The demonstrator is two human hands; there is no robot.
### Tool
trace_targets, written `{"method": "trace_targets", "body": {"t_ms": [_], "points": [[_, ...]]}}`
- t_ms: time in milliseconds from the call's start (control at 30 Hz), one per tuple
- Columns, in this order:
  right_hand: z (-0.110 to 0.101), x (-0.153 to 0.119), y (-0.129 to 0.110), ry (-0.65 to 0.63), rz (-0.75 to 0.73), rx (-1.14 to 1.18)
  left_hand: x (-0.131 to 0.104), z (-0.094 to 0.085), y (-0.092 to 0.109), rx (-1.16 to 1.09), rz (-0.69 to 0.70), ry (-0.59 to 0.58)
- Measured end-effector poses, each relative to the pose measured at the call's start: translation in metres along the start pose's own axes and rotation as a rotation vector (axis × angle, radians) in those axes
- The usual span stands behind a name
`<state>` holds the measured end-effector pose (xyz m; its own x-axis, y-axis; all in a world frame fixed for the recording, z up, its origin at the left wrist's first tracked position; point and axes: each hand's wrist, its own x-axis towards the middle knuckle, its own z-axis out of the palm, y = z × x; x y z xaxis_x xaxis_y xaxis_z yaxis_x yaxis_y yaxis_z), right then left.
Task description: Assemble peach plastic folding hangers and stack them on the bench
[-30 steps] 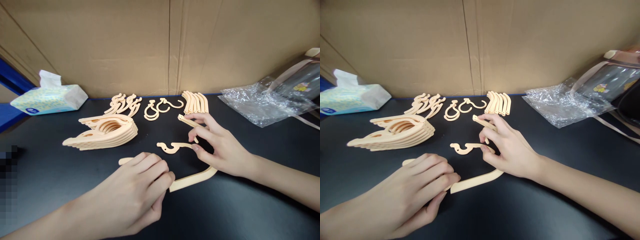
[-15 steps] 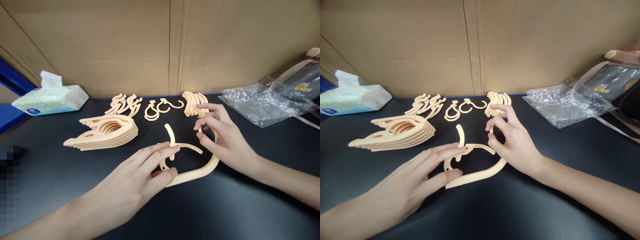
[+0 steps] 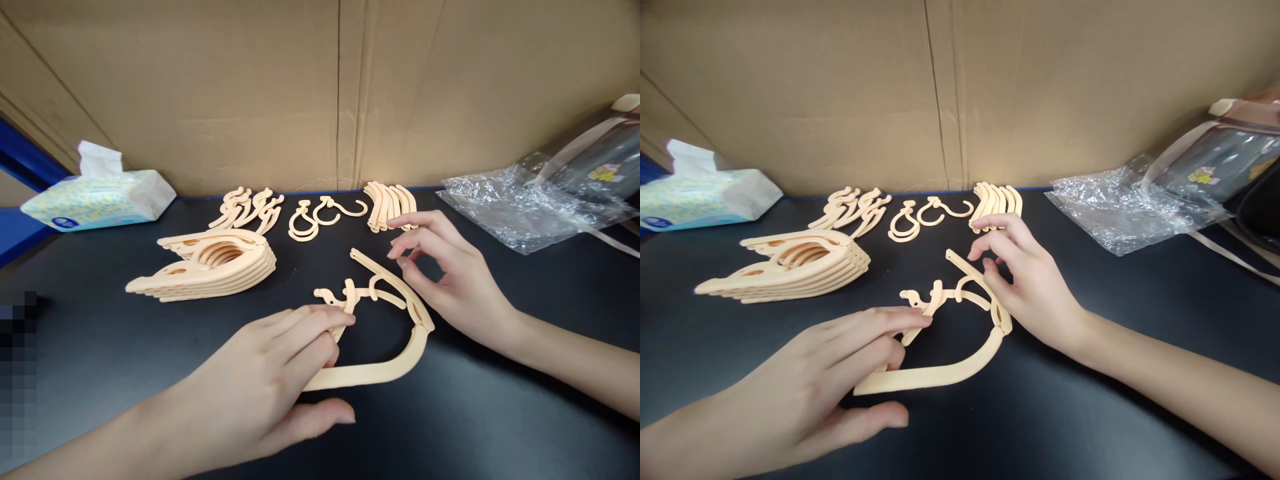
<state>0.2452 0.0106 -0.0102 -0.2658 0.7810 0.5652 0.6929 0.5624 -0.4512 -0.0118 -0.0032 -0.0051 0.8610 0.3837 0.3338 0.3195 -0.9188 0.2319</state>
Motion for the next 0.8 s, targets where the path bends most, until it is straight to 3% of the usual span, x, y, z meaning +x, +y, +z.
{"method": "trace_targets", "body": {"t_ms": [200,333,633,800], "points": [[0.0018,-0.002,0.0002,-0.167,0.028,-0.005,0.0034,-0.0009,0.0017,0.001,0.002,-0.009],[0.0023,-0.0032,0.0026,-0.282,-0.037,-0.019,0.0049,-0.0033,0.0049,0.011,0.002,-0.023],[0.0035,-0.003,0.002,-0.332,-0.125,-0.054,0.0078,-0.008,0.005,-0.05,0.0,-0.091],[0.0009,-0.0049,-0.0015,-0.413,-0.266,-0.007,0.0091,-0.0057,0.0032,-0.039,0.021,-0.08]]}}
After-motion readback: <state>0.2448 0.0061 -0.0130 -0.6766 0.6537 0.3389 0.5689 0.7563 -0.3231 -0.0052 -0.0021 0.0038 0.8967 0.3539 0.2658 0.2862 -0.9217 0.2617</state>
